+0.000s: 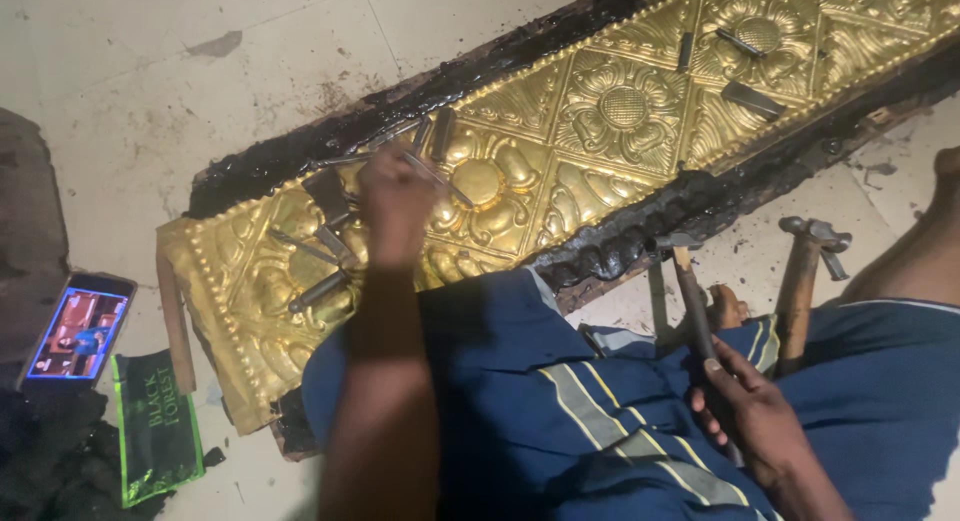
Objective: The person sits on the floor and uses a hammer and chisel to emboss floral patterns onto a large gold-colored metal sheet. The person repeatedly strikes the chisel to create raised designs on the surface.
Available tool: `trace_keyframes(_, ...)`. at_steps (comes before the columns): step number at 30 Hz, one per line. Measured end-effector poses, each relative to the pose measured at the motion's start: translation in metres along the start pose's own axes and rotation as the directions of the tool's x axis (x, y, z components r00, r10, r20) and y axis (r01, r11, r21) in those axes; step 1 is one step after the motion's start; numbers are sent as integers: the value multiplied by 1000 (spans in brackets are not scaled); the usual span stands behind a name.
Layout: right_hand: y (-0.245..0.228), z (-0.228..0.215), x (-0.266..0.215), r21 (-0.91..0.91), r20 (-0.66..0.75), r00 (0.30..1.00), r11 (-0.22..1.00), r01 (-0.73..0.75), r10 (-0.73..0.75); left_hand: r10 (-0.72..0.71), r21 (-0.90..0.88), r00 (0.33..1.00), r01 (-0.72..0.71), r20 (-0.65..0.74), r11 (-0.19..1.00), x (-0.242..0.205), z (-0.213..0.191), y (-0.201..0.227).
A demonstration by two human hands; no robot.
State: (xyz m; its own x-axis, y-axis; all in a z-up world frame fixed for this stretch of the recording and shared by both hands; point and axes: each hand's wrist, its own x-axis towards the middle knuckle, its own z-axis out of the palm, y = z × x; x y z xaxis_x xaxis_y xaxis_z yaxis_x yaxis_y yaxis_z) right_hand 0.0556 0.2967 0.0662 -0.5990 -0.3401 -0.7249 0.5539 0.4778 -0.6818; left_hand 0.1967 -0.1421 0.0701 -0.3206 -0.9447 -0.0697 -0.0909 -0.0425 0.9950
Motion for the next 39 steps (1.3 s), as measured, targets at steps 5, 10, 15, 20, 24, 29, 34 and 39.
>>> trace_keyframes(5,-4,-13,1,-118,3,1000,993,-22,23,-112,-2,985,113,128,994,-77,55,-15)
trace_keyframes(10,9,-18,-18,-257,-81,966,941,218,-246,55,160,979,-86,194,983,-99,83,-28)
trace_keyframes(15,16,-5,-34,-282,-104,937,913,293,-333,125,307,928,-239,350,921,-82,88,-40)
trace_keyframes(20,3,15,-32,-274,-12,903,870,410,-430,69,361,929,-209,364,909,-76,95,-52)
trace_keyframes(24,-15,34,-31,-382,26,896,823,419,-444,165,249,905,-277,393,928,-73,93,-58)
trace_keyframes(29,-27,46,-33,-459,34,870,765,452,-493,113,305,892,-265,437,915,-71,94,-55)
trace_keyframes(34,-13,53,-21,-621,83,701,514,592,-708,59,464,886,-296,460,835,-74,93,-47)
trace_keyframes(39,-26,59,-21,-756,141,714,392,525,-685,52,461,877,-300,477,835,-74,94,-36)
